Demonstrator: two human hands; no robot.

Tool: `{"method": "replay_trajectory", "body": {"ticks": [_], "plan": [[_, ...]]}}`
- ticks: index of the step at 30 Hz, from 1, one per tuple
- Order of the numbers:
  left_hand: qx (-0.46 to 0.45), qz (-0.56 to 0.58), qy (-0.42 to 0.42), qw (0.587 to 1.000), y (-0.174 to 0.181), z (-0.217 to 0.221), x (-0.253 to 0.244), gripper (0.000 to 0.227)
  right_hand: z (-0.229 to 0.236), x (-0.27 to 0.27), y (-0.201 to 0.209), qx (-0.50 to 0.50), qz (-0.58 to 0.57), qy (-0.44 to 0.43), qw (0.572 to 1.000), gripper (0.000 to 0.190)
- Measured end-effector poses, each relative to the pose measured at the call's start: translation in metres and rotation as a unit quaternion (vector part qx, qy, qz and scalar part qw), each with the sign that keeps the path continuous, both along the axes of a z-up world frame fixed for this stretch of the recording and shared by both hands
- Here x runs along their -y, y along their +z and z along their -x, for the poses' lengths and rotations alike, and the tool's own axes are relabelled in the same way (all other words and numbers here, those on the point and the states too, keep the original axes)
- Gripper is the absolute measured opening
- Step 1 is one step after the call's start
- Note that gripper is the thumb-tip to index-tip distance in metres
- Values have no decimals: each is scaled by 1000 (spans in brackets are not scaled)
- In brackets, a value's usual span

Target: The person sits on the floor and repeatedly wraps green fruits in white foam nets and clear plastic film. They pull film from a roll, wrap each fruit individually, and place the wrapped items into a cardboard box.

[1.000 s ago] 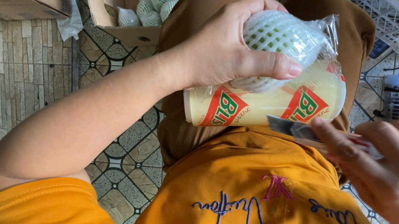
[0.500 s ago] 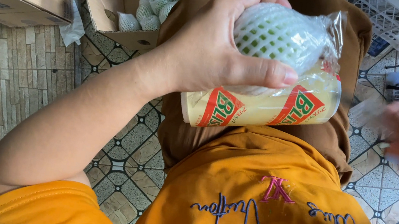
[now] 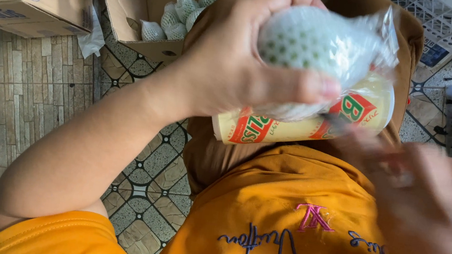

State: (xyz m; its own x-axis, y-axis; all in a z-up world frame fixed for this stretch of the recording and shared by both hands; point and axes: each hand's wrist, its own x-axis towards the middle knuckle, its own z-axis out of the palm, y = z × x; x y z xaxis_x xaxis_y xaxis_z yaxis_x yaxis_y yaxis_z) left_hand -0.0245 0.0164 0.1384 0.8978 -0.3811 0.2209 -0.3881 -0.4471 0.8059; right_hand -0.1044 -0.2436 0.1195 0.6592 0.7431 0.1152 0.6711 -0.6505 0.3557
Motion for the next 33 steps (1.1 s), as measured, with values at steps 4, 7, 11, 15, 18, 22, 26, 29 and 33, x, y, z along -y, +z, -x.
{"method": "replay_trajectory", "body": {"ticks": [4,7,11,15,18,22,26,29,33], "plan": [[-248,270,-77,927,20,0,-6,40,-6,76,-49,-278,-332,-321,842,31],[-236,325,-57,914,4,-9,-7,56,2,88,-50,-278,-390,-197,855,52],[-428,338,124,829,26,-25,10,119,-35,14,-19,-182,-526,-99,825,72],[-463,329,169,806,13,-29,15,111,-83,-47,-11,-50,-556,79,826,87],[-465,423,101,771,-27,-28,9,66,-105,-71,-27,-168,-521,-23,837,129],[-509,400,230,727,-58,-31,8,58,-114,-86,-52,-271,-520,-112,803,107],[-581,348,334,655,-45,-48,24,109,-132,-77,-57,-390,-488,-107,774,89],[-588,445,302,605,-47,-64,1,80,-166,-35,-81,-380,-735,33,561,45],[-471,546,97,686,-73,-106,-72,94,-196,76,-157,-371,-700,-77,606,28]]}}
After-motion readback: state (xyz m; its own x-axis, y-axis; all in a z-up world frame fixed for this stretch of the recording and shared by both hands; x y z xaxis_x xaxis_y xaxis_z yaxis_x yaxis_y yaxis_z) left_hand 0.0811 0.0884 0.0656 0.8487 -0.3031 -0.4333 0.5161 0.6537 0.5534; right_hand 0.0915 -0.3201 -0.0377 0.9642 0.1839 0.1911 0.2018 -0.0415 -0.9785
